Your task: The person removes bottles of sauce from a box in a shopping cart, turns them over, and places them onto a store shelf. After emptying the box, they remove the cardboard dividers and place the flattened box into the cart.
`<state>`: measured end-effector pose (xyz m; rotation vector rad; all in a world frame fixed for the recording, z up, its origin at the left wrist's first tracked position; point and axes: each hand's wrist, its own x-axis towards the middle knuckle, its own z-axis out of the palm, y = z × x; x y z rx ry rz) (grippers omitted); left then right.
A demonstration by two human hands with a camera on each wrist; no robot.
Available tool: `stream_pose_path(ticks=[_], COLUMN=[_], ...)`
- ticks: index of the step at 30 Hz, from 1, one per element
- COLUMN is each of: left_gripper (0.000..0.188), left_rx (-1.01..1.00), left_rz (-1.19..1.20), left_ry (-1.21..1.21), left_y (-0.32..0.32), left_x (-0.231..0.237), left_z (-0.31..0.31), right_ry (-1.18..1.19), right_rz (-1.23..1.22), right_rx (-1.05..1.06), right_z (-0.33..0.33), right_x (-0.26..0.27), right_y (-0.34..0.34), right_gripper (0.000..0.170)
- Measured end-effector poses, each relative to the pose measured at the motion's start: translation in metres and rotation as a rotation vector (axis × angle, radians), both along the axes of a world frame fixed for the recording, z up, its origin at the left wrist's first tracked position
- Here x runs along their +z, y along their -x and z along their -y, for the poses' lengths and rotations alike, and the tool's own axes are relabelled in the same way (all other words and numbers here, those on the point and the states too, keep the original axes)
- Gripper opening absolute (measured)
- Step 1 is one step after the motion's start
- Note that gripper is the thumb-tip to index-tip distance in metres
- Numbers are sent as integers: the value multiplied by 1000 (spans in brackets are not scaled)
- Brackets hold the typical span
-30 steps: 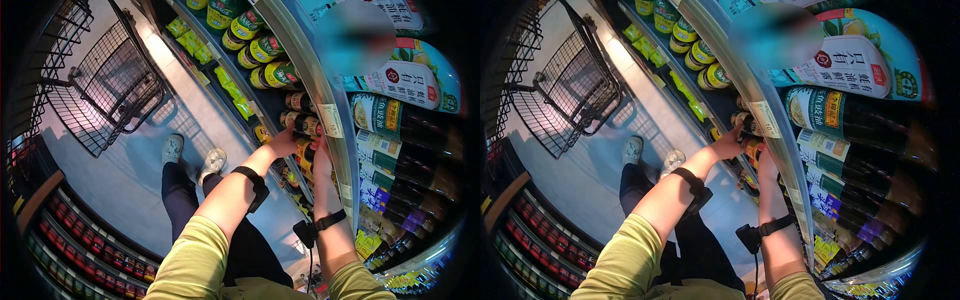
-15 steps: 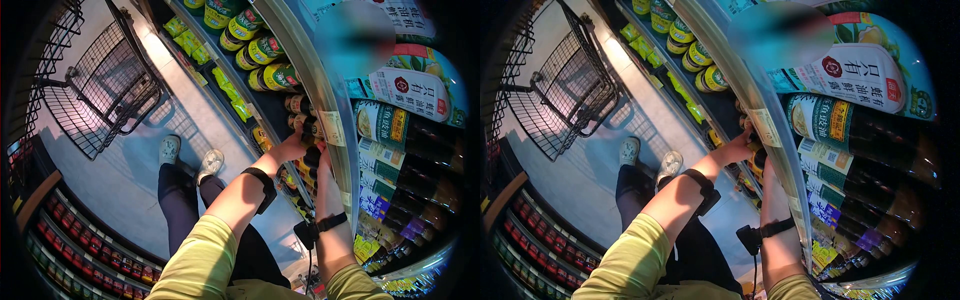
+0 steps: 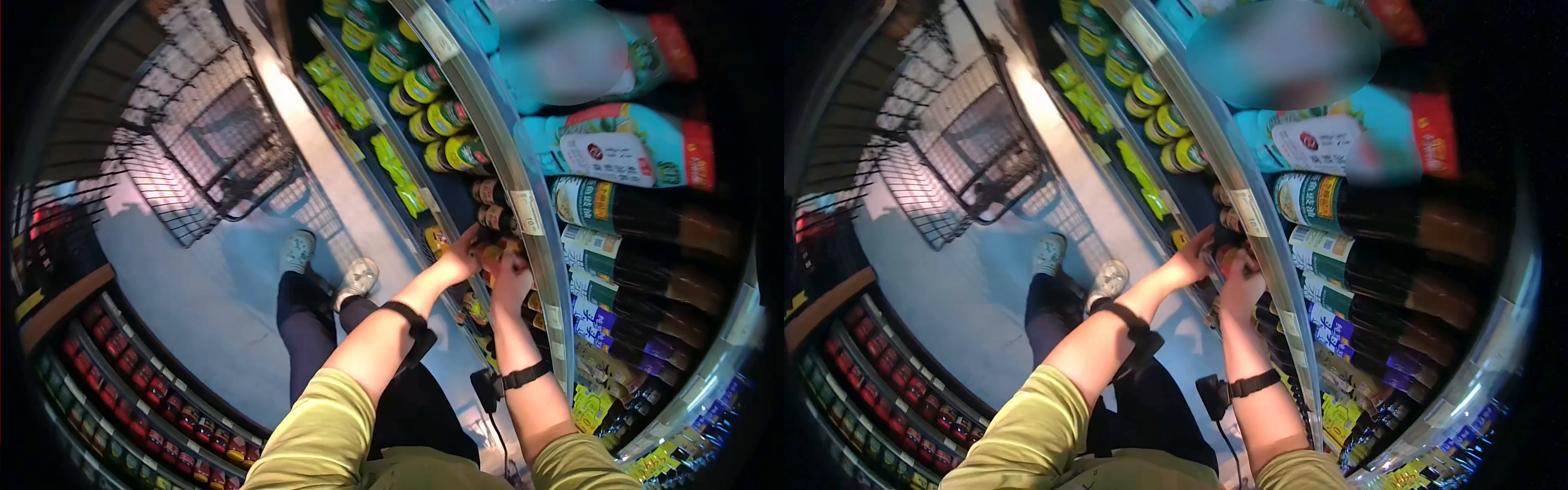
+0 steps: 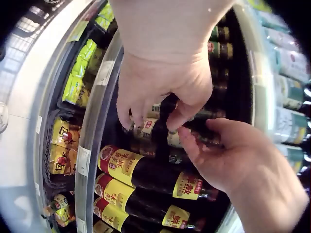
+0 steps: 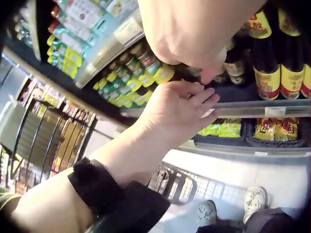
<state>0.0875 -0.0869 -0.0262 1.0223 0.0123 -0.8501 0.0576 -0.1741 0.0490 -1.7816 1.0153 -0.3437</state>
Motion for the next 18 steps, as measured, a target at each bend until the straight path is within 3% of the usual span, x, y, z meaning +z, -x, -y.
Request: stream_pose_path(ticks=[1,5,7,9,12,18], left_gripper=[87,75,72,68,58,43], left_rx=[21,162,142,121,171,494], left_rz=[-13,-63,-33,63,75,226], left_ry=[-106,-72,-201,-335,-416,-649], left_y=[5,45,63,85,113,151], left_x=[15,62,114,144,208,326], left_z=[-24,-116,-175,-224,-295,-386], right_ry=[43,-424,-354,-251,-117,-202], right_rz=[5,-245,-440,-408,-270,-157], right_rx=[100,743,1026,1189,1269,1290], right_z=[-14,-66,-92,-108,-129,-168], right_x=[7,48,86,109,144,227], right_y=[8,19,4,-9,-35,-69], right_gripper=[25,22,24,28,31,31])
